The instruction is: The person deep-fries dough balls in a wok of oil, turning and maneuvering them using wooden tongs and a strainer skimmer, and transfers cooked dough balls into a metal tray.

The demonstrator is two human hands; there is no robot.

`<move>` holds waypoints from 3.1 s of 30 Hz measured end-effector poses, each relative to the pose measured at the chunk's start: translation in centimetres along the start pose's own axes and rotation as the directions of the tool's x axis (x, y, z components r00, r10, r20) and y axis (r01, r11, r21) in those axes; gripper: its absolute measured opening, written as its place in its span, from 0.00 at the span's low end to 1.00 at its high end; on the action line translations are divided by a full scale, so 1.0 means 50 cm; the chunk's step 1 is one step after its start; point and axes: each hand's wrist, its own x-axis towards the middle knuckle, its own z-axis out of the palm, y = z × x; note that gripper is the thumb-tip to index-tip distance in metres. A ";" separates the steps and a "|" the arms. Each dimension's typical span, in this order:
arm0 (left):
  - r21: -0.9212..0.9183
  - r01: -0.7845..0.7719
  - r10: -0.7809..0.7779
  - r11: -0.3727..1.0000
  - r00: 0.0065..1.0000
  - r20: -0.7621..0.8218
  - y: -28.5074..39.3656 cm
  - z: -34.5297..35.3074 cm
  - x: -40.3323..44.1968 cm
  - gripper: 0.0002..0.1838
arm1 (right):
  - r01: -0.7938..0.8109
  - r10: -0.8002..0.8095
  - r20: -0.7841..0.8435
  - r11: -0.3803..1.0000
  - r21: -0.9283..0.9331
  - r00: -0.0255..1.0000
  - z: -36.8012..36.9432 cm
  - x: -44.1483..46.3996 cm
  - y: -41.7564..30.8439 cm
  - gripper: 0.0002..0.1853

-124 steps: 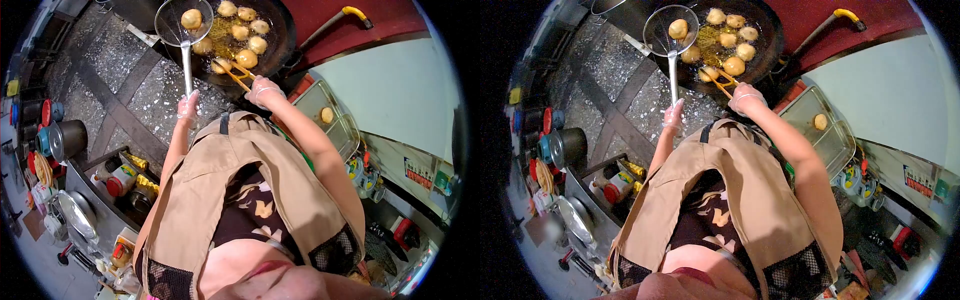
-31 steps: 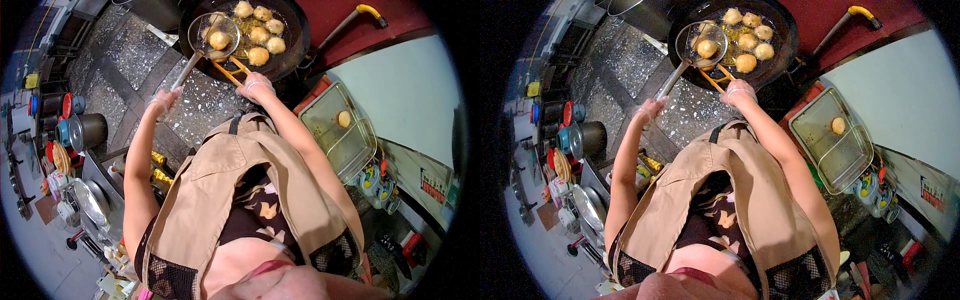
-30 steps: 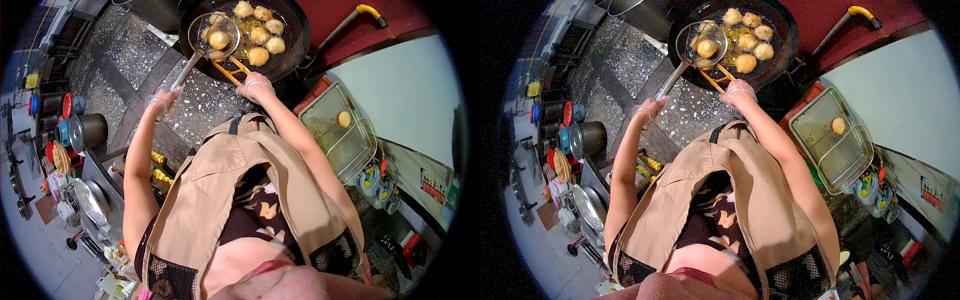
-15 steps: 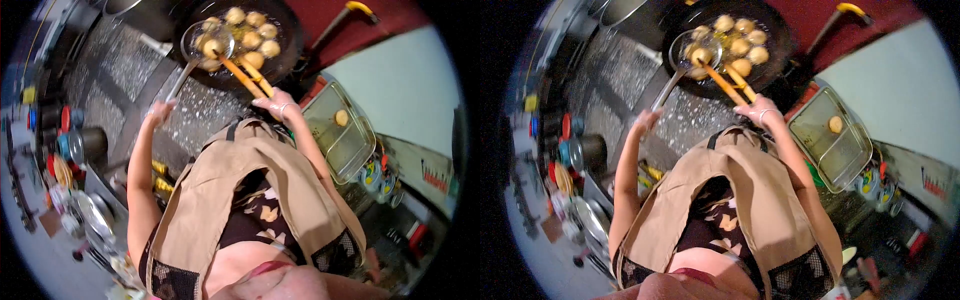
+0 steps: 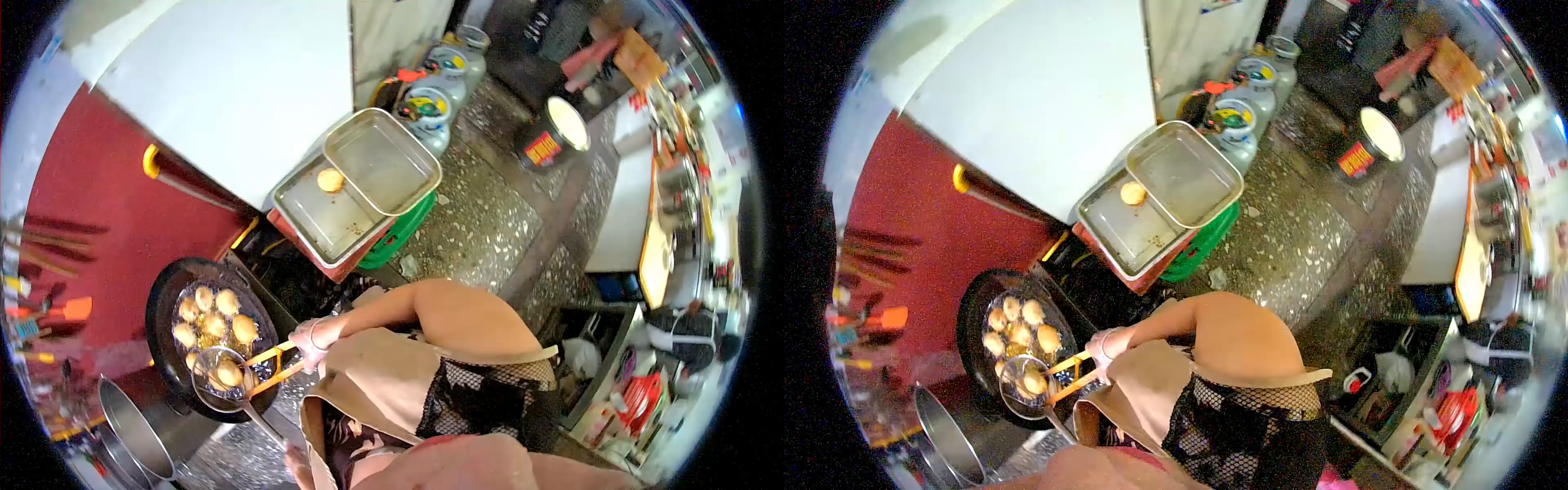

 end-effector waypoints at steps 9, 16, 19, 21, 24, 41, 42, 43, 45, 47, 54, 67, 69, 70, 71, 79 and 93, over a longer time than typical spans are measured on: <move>-0.030 0.004 -0.004 1.000 1.000 -0.017 0.001 0.013 0.003 0.25 | -0.052 0.046 0.063 0.994 0.094 0.997 -0.021 -0.051 0.017 0.22; -0.053 0.008 -0.009 0.999 1.000 -0.013 -0.019 0.009 -0.006 0.24 | -0.101 0.102 0.011 0.995 -0.024 0.995 0.013 -0.007 0.010 0.19; -0.075 0.012 -0.013 0.997 1.000 -0.017 -0.037 -0.001 -0.009 0.24 | -0.127 0.127 0.024 0.992 -0.017 0.992 0.019 0.010 0.009 0.18; -0.084 0.015 -0.016 0.996 1.000 -0.014 -0.042 -0.004 -0.010 0.24 | -0.127 0.127 0.046 0.992 -0.013 0.991 0.015 0.010 0.003 0.18; -0.097 0.017 -0.018 0.995 1.000 -0.013 -0.050 -0.007 -0.012 0.23 | -0.127 0.126 0.052 0.992 -0.001 0.991 0.020 0.020 0.002 0.18; -0.034 -0.007 0.007 0.999 1.000 -0.001 0.017 0.003 -0.035 0.22 | -0.110 0.111 0.024 0.994 -0.028 0.994 -0.005 0.004 -0.001 0.21; -0.016 -0.013 0.013 1.000 1.000 -0.002 0.029 0.005 -0.038 0.22 | -0.115 0.116 0.075 0.993 -0.017 0.990 -0.011 0.005 -0.004 0.22; 0.003 -0.018 0.018 1.000 1.000 -0.016 0.031 0.003 -0.045 0.22 | -0.121 0.121 0.126 0.993 -0.008 0.985 -0.014 0.008 -0.005 0.23; 0.060 -0.030 0.033 0.998 0.997 -0.064 0.035 0.007 -0.073 0.22 | -0.105 0.107 0.092 0.994 -0.034 0.990 0.012 0.043 0.010 0.26; 0.176 -0.078 0.103 0.981 0.986 -0.133 0.054 0.020 -0.101 0.24 | -0.099 0.104 0.128 0.994 -0.045 0.986 -0.004 0.031 -0.002 0.28; -0.091 -0.085 0.086 0.992 0.996 0.007 0.080 0.043 -0.177 0.23 | -0.048 0.054 0.107 0.997 -0.057 0.993 0.004 0.048 0.001 0.31; 0.413 -0.310 0.333 0.856 0.943 0.017 0.117 0.059 -0.250 0.30 | 0.287 -0.143 -0.354 0.872 0.396 0.924 -0.020 0.071 0.104 0.29; 0.370 -0.308 0.322 0.876 0.946 0.025 0.112 0.056 -0.231 0.27 | 0.364 -0.122 -0.434 0.763 0.535 0.893 -0.036 0.069 0.171 0.24; 0.281 -0.246 0.251 0.928 0.968 0.019 0.144 0.067 -0.284 0.27 | 0.342 -0.075 -0.440 0.749 0.567 0.895 -0.033 0.074 0.233 0.22; 0.272 -0.147 0.159 0.951 0.987 -0.022 0.134 0.067 -0.266 0.27 | 0.297 -0.018 -0.343 0.542 0.786 0.939 -0.025 0.084 0.308 0.22; 0.236 0.064 -0.032 0.970 0.990 -0.138 0.157 0.094 -0.282 0.25 | 0.145 0.384 -0.284 0.353 0.924 0.878 0.002 -0.007 0.470 0.13; 0.218 0.011 0.021 0.976 0.990 -0.142 0.149 0.115 -0.277 0.24 | 0.155 0.524 -0.041 -0.174 0.972 0.851 0.032 -0.022 0.532 0.22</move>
